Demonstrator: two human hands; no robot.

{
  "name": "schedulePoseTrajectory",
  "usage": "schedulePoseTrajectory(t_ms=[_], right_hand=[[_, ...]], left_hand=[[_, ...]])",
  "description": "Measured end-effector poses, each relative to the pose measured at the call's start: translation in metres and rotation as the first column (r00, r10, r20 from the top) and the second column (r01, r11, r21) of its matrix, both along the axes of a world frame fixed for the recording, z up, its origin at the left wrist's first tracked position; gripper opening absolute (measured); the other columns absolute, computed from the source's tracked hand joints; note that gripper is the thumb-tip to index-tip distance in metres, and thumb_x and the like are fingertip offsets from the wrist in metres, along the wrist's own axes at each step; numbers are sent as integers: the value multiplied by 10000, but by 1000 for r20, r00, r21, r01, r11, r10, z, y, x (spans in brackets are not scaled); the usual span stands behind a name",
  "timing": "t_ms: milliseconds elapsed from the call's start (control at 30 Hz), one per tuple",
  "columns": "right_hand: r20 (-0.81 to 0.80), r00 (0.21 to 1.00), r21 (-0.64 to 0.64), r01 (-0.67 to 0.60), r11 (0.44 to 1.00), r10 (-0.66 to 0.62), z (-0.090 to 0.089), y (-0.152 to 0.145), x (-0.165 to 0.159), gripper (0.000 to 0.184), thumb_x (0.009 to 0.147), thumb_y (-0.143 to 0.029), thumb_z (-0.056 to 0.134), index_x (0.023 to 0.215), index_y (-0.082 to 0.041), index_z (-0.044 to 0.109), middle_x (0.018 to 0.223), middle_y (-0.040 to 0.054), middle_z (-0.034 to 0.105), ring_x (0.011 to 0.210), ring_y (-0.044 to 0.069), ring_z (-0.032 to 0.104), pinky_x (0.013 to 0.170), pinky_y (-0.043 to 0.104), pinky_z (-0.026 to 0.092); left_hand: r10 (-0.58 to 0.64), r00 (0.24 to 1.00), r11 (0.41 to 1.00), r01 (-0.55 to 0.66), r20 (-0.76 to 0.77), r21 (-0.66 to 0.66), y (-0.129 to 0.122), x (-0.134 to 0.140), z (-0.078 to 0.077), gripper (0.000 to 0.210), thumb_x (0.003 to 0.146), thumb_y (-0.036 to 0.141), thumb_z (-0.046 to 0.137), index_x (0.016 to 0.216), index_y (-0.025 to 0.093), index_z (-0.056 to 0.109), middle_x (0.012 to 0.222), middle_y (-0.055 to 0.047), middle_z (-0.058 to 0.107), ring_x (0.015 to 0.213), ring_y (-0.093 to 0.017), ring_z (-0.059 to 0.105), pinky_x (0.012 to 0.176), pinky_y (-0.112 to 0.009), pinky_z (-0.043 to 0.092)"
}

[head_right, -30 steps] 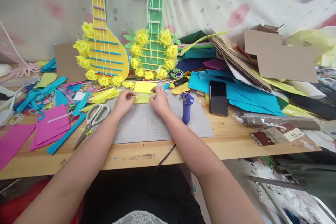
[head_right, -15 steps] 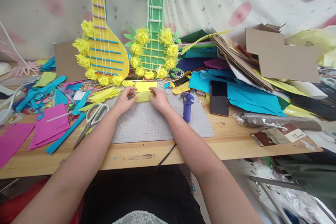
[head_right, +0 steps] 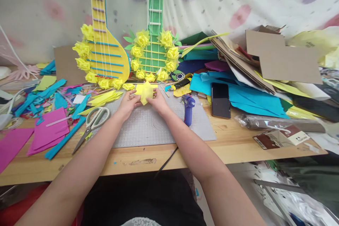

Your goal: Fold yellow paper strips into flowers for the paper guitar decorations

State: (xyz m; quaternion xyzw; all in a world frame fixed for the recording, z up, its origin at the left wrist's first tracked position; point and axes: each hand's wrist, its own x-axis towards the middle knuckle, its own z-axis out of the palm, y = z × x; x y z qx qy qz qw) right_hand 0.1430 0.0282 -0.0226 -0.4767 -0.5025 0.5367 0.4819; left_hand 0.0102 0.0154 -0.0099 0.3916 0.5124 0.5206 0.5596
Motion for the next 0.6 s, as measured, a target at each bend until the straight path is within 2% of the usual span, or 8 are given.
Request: schedulePoseTrajectory(t_ms=[100, 167, 267, 333, 400, 500, 600], right_hand=[[6, 994, -22, -108, 994, 108, 0, -3, 0, 428, 622, -174, 591, 975, -228, 355, 828, -25, 569, 666, 109, 585, 670, 305, 523], [64, 988, 8, -138, 990, 138, 1, -4, 6, 452, 654, -184, 559, 1041, -230, 330, 883, -6, 560, 675, 115, 590, 654, 315, 529], [317, 948, 203, -105, 974, 36, 2, -6, 18, 474, 671, -104, 444, 1118, -222, 341, 1101, 68, 503, 765, 122, 593, 699, 335, 522], [544, 837, 381, -175, 908, -67, 5, -10, 23, 506, 664, -44, 382, 1140, -215, 378, 1215, 98, 444, 885, 137, 570, 810, 362, 485], [705, 688, 460, -264, 847, -169, 10, -15, 23, 514, 669, -15, 360, 1144, -204, 417, 1250, 112, 421, 1055, 181, 499, 889, 385, 431], [825, 498, 472, -350, 809, -266, 17, -21, 16, 451, 723, -33, 377, 1125, -212, 476, 1263, 105, 427, 1161, 226, 395, 939, 410, 360], [866, 417, 459, -441, 771, -277, 22, -23, 9, 316, 792, -81, 380, 1041, -192, 540, 1166, 104, 502, 1078, 231, 417, 912, 381, 345]], left_hand=[[54, 983, 998, -46, -178, 46, 2, -3, -3, 362, 716, 118, 570, 1057, 159, 452, 753, 12, 561, 659, -106, 577, 682, -305, 519], [60, 955, 994, -32, -291, 100, 5, -10, -6, 352, 704, 122, 567, 1044, 165, 483, 742, 17, 568, 626, -101, 560, 683, -303, 509], [32, 921, 981, 46, -388, 191, 9, -23, -8, 295, 692, 126, 557, 984, 162, 547, 748, 4, 585, 662, -109, 568, 738, -302, 489], [13, 916, 973, 81, -401, 215, 11, -29, -9, 277, 693, 135, 549, 968, 160, 574, 767, -10, 598, 709, -119, 576, 769, -304, 478], [9, 916, 973, 83, -400, 214, 12, -32, -9, 278, 695, 145, 547, 969, 162, 589, 781, -17, 607, 739, -125, 579, 789, -308, 473], [18, 919, 978, 66, -395, 200, 13, -32, -9, 274, 695, 155, 546, 963, 166, 601, 796, -21, 611, 762, -127, 581, 804, -307, 468], [16, 926, 981, 58, -378, 183, 15, -30, -10, 272, 697, 156, 539, 961, 160, 601, 805, -25, 613, 777, -128, 586, 817, -308, 465]])
